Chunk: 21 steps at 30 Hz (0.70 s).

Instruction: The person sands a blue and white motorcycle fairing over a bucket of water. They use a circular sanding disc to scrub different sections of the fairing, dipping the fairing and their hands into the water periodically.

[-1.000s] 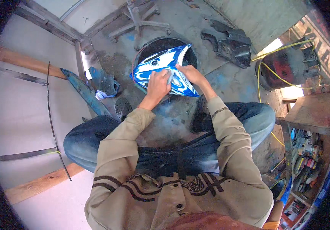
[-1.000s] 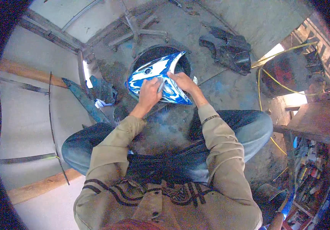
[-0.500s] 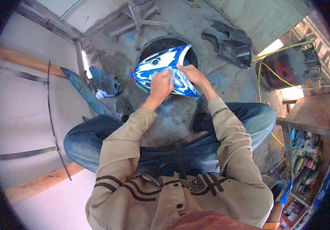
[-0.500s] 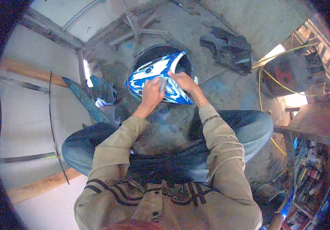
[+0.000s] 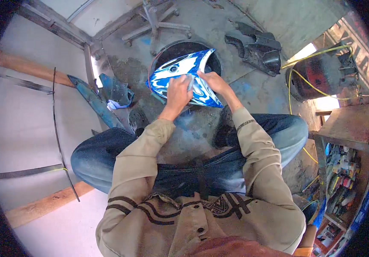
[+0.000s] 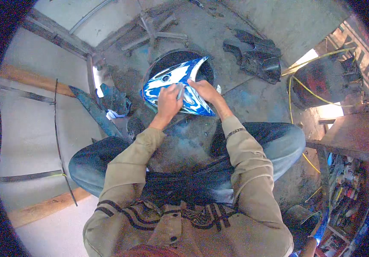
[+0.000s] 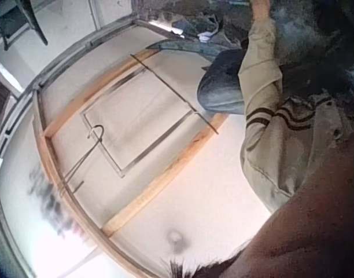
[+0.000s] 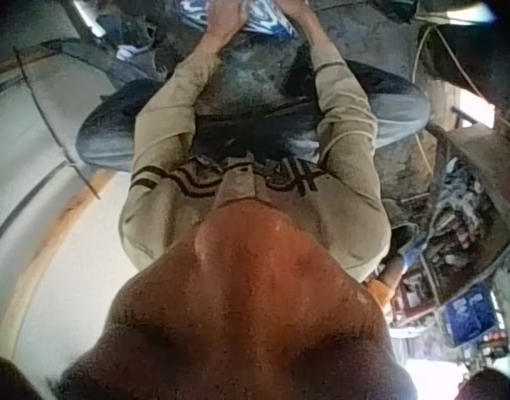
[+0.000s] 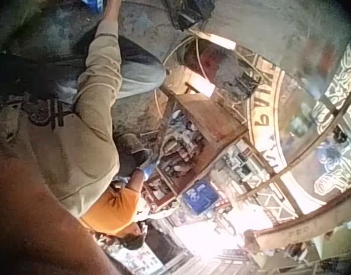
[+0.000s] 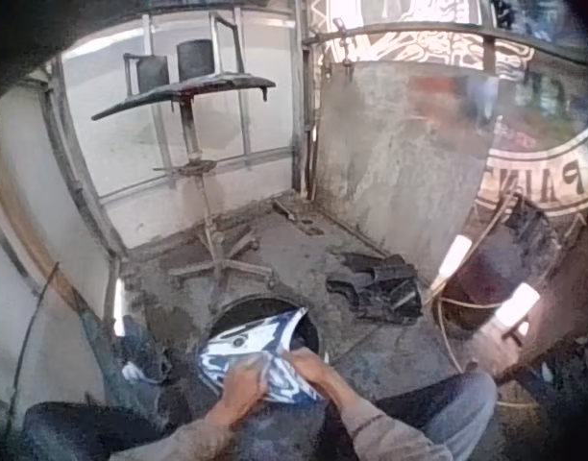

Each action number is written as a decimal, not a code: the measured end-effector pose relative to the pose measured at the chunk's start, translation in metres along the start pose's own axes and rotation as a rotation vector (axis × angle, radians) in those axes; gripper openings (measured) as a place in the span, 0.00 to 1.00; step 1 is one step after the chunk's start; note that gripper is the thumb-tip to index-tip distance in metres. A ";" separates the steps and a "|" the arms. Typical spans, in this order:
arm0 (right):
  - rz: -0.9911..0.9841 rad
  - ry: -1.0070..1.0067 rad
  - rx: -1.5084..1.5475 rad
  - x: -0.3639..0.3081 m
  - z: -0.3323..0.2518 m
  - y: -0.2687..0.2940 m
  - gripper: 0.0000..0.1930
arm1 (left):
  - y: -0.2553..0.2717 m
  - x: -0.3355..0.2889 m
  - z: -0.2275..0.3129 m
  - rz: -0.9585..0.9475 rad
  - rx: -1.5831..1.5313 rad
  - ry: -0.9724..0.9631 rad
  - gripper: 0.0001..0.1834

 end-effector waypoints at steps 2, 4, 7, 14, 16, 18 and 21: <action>-0.014 -0.025 0.009 0.002 -0.002 -0.001 0.36 | -0.003 -0.005 -0.001 -0.039 0.000 -0.066 0.17; -0.007 0.012 0.030 0.003 0.006 0.000 0.36 | 0.001 0.000 -0.002 -0.093 -0.007 -0.174 0.16; 0.000 0.018 0.058 0.005 0.009 -0.001 0.36 | 0.009 0.006 -0.015 -0.094 0.047 0.006 0.18; -0.007 -0.024 -0.046 0.000 0.001 0.003 0.36 | 0.003 -0.001 -0.014 -0.068 -0.011 -0.174 0.16; -0.007 -0.022 -0.044 0.001 0.001 0.002 0.37 | 0.004 0.000 -0.015 -0.042 0.019 -0.038 0.16; -0.009 -0.017 -0.047 0.001 0.002 0.000 0.37 | -0.006 -0.004 -0.002 -0.045 0.001 -0.136 0.16; -0.004 0.053 -0.012 0.000 0.002 0.002 0.38 | -0.009 -0.014 0.002 -0.132 0.015 -0.269 0.17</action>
Point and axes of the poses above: each hand's wrist, its own x-axis towards the middle knuckle, its own y-axis out of the back of the hand, z = x × y, the point moved 2 cm from there along x, towards the middle knuckle, and after that the axes turned 11 degrees about -z, right-handed, at the moved point
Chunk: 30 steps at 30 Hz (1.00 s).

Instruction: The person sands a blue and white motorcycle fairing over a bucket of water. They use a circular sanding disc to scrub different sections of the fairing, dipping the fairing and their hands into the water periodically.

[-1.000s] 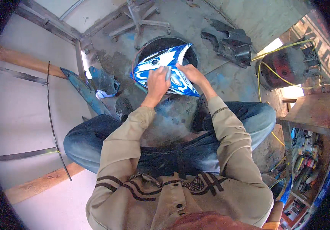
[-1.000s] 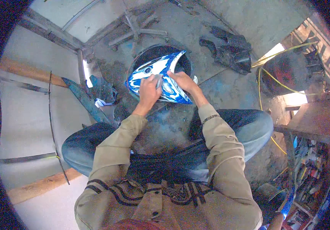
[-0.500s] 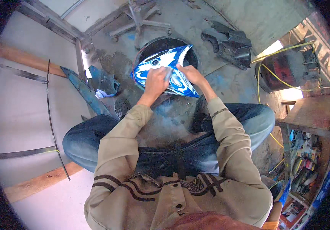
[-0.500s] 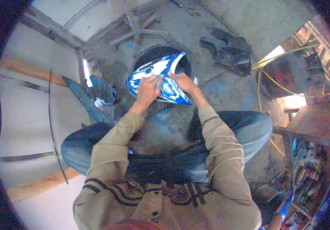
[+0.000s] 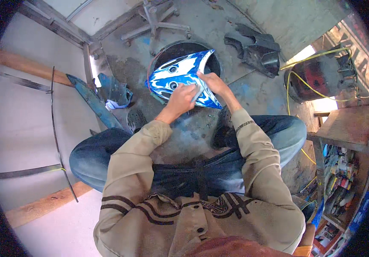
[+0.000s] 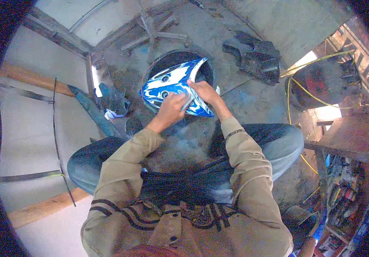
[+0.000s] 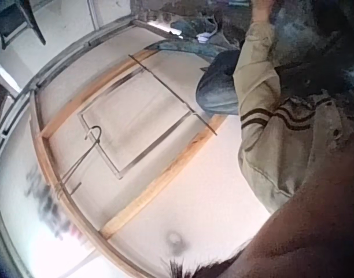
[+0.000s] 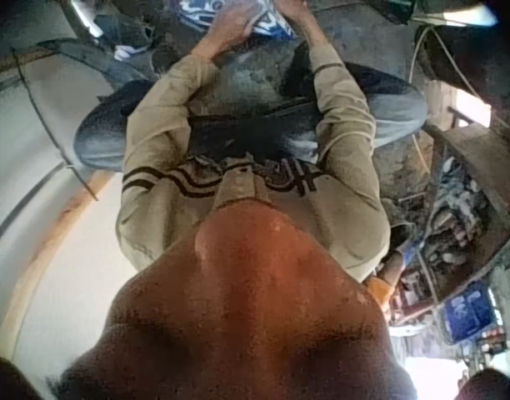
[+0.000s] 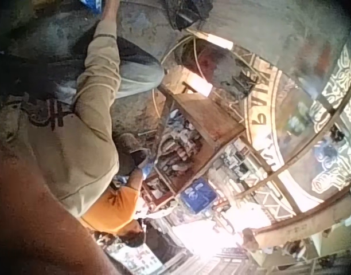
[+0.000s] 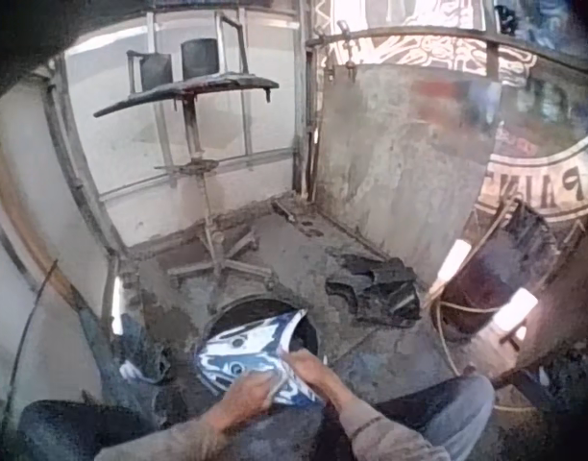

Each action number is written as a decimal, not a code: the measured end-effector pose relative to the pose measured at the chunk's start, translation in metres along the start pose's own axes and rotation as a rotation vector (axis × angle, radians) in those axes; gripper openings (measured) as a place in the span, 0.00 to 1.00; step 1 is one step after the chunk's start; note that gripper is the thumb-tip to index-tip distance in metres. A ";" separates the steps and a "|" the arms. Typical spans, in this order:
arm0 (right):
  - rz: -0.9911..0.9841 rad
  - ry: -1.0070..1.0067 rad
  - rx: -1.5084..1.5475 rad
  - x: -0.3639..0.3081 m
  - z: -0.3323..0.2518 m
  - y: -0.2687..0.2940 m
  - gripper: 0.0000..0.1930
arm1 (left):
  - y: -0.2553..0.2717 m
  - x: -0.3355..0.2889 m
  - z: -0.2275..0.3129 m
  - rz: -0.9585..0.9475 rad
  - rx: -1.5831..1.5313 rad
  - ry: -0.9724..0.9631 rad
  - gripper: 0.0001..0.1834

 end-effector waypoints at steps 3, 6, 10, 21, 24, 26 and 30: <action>-0.006 -0.036 -0.022 -0.002 -0.003 -0.001 0.39 | 0.011 0.002 -0.019 0.037 -0.029 0.097 0.20; -0.020 -0.049 0.069 -0.006 -0.010 -0.004 0.34 | 0.001 -0.004 -0.005 -0.046 0.007 0.084 0.22; 0.043 0.014 0.017 -0.005 -0.011 -0.003 0.34 | 0.008 -0.006 -0.004 -0.113 -0.001 -0.155 0.25; 0.057 0.003 0.051 0.009 0.015 -0.003 0.36 | -0.001 -0.005 0.000 -0.113 0.004 -0.061 0.31; 0.017 0.026 -0.022 0.004 0.005 0.000 0.37 | -0.015 -0.014 0.004 0.015 -0.024 0.002 0.31; 0.011 0.037 0.112 0.000 -0.005 -0.008 0.37 | -0.020 -0.021 0.013 -0.156 -0.038 -0.257 0.32; 0.016 -0.003 -0.001 -0.002 0.000 0.002 0.37 | -0.006 -0.004 -0.001 -0.073 0.047 -0.042 0.40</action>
Point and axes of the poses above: each hand's wrist, its own x-axis towards the middle knuckle, its own y-axis out of the back of the hand, z = x × y, the point moved 2 cm from there along x, towards the middle knuckle, and after that the axes turned 11 degrees about -z, right-handed, at the moved point
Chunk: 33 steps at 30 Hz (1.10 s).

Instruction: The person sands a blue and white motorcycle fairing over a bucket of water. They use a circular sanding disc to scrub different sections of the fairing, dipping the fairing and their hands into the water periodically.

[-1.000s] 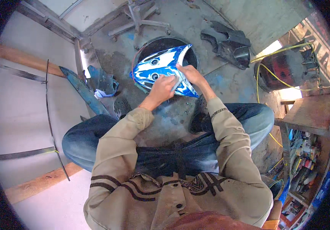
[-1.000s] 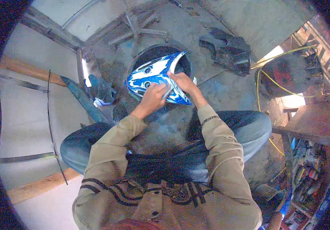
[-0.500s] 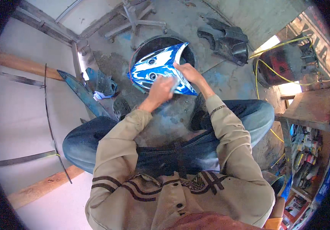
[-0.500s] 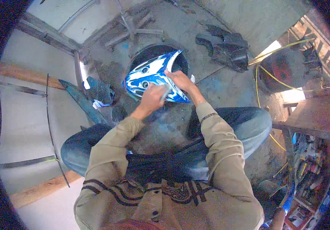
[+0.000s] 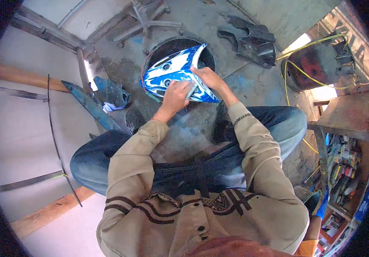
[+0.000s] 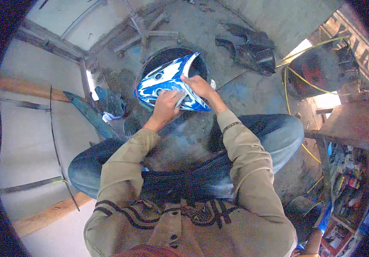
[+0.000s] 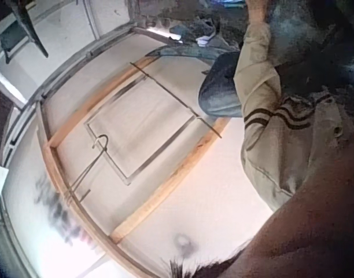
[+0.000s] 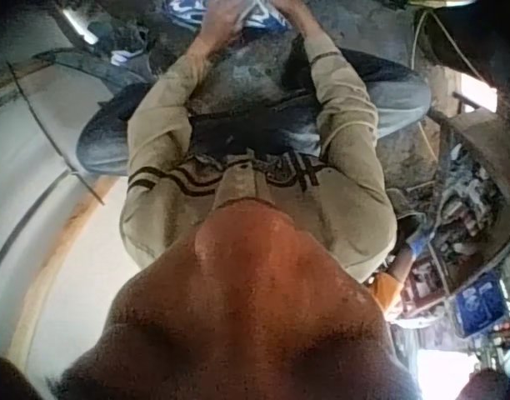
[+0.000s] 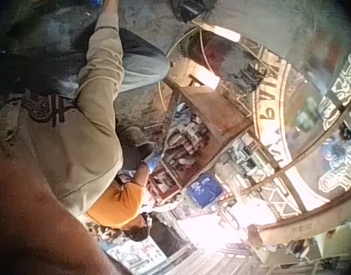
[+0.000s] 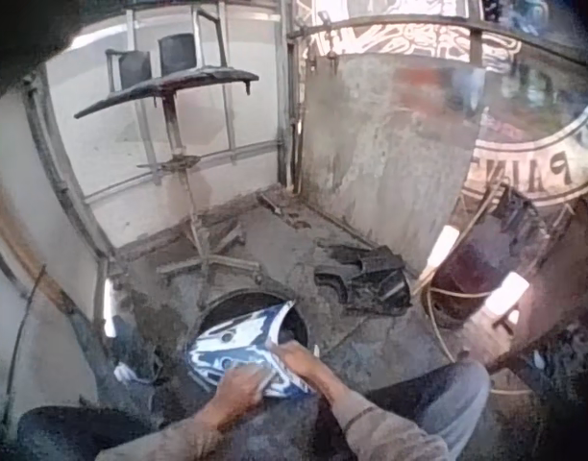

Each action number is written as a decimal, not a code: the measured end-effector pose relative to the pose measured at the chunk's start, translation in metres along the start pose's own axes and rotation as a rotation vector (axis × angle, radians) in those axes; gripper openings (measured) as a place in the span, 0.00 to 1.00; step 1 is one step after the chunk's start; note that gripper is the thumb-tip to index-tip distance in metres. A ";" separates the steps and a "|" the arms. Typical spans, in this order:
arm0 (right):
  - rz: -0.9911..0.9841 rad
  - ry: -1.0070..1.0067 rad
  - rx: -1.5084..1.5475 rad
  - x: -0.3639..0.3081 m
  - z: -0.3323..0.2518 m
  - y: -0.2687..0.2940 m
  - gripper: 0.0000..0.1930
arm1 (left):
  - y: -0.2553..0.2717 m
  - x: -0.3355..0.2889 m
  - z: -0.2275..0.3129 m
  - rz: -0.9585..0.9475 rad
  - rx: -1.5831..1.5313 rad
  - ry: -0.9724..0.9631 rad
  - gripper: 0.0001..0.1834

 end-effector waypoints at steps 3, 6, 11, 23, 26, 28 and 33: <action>0.001 0.001 0.010 0.003 0.001 -0.005 0.36 | -0.002 -0.008 0.012 -0.047 -0.008 -0.139 0.35; 0.022 -0.001 0.046 0.003 0.006 -0.004 0.36 | 0.000 -0.004 0.005 -0.107 -0.056 -0.281 0.33; -0.004 -0.030 -0.022 -0.001 -0.012 -0.008 0.36 | -0.007 -0.013 0.000 -0.036 -0.009 -0.107 0.36; 0.024 -0.019 0.030 0.000 -0.001 -0.007 0.35 | 0.001 -0.005 0.004 -0.102 -0.070 -0.192 0.33; 0.006 -0.033 0.039 -0.002 -0.006 -0.006 0.36 | 0.005 -0.003 0.002 -0.005 -0.053 -0.004 0.36; -0.012 -0.009 0.036 -0.001 -0.003 -0.005 0.36 | -0.001 -0.006 0.014 0.030 -0.118 -0.140 0.32; 0.051 0.001 0.019 0.000 0.001 -0.006 0.35 | 0.006 -0.001 0.000 0.021 -0.018 -0.097 0.36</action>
Point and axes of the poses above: each hand's wrist, its own x-axis towards the middle knuckle, its own y-axis out of the back of the hand, z = x × y, the point moved 2 cm from there along x, towards the middle knuckle, and after that the axes turned 11 degrees about -z, right-handed, at the moved point
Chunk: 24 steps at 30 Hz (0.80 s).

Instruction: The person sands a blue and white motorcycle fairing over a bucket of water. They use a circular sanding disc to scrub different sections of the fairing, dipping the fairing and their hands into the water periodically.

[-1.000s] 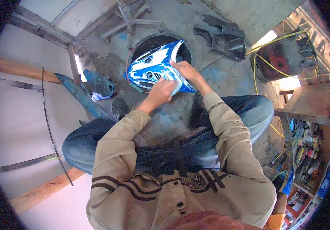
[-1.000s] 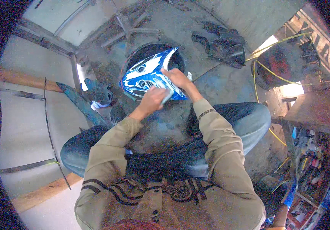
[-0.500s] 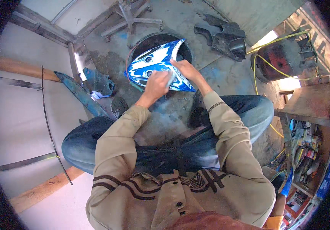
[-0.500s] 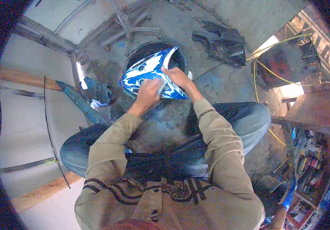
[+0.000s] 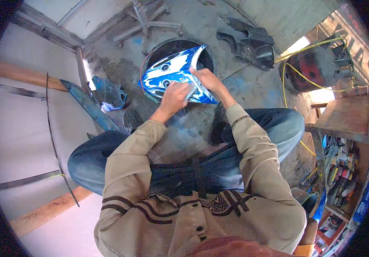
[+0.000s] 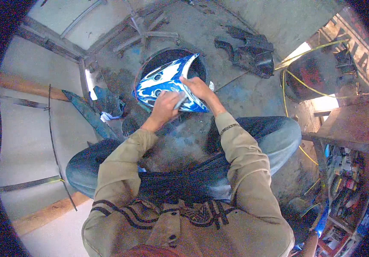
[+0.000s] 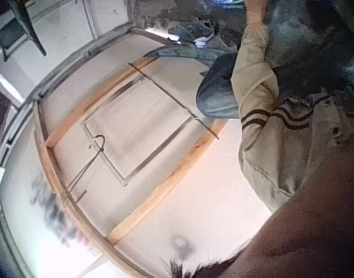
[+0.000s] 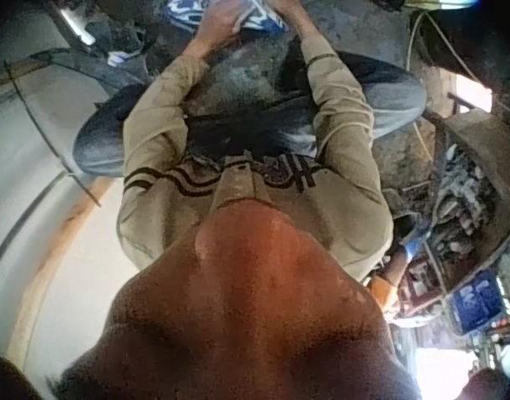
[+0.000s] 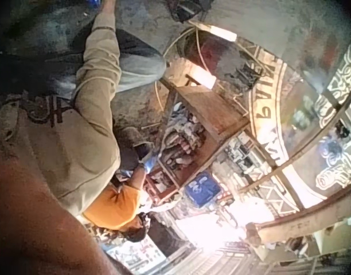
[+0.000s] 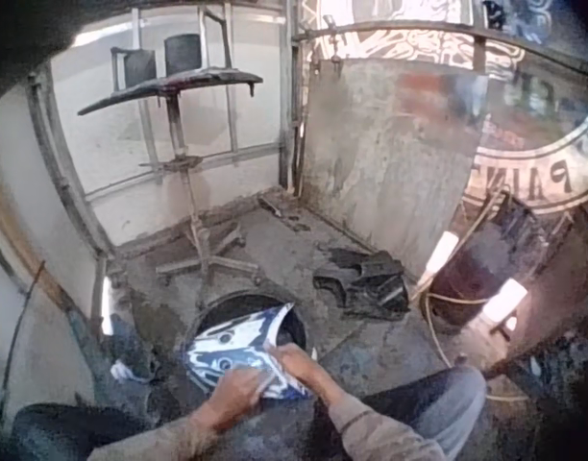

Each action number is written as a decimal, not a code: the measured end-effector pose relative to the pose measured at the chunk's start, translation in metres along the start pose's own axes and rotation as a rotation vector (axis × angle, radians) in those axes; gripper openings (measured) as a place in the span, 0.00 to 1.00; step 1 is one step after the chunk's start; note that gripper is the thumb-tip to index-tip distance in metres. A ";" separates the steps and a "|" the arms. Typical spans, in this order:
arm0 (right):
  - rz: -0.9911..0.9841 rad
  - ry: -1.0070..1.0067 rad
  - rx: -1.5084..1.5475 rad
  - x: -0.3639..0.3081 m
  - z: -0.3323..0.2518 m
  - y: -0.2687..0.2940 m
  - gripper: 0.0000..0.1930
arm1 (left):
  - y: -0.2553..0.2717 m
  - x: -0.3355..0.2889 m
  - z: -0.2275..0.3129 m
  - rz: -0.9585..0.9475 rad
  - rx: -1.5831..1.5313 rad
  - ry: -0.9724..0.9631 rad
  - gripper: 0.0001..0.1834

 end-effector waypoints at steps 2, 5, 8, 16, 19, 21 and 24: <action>0.006 0.015 -0.023 0.004 0.007 0.000 0.34 | -0.006 -0.004 0.010 -0.035 -0.035 -0.006 0.35; 0.001 0.022 -0.044 0.005 0.006 0.001 0.34 | -0.005 -0.001 0.014 -0.082 -0.102 -0.155 0.35; -0.010 0.017 -0.009 0.003 0.000 -0.001 0.34 | 0.002 -0.003 -0.004 -0.070 -0.030 0.057 0.36; -0.003 -0.007 -0.005 -0.004 -0.007 -0.002 0.34 | 0.001 -0.002 0.006 -0.042 -0.061 -0.006 0.30; -0.007 -0.016 0.008 0.004 0.000 0.001 0.34 | -0.004 -0.001 0.005 -0.068 -0.040 0.177 0.29; -0.016 0.015 -0.063 0.006 0.004 0.003 0.37 | -0.011 -0.004 0.016 -0.048 -0.038 0.065 0.29; -0.013 -0.013 -0.045 0.004 0.006 0.001 0.37 | -0.004 -0.002 0.018 -0.110 -0.103 -0.086 0.31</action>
Point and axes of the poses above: each hand's wrist, its own x-axis towards the middle knuckle, its own y-axis out of the back of the hand, z = x × y, the point moved 2 cm from there along x, towards the middle knuckle, and after that the axes turned 11 degrees about -z, right-handed, at the moved point
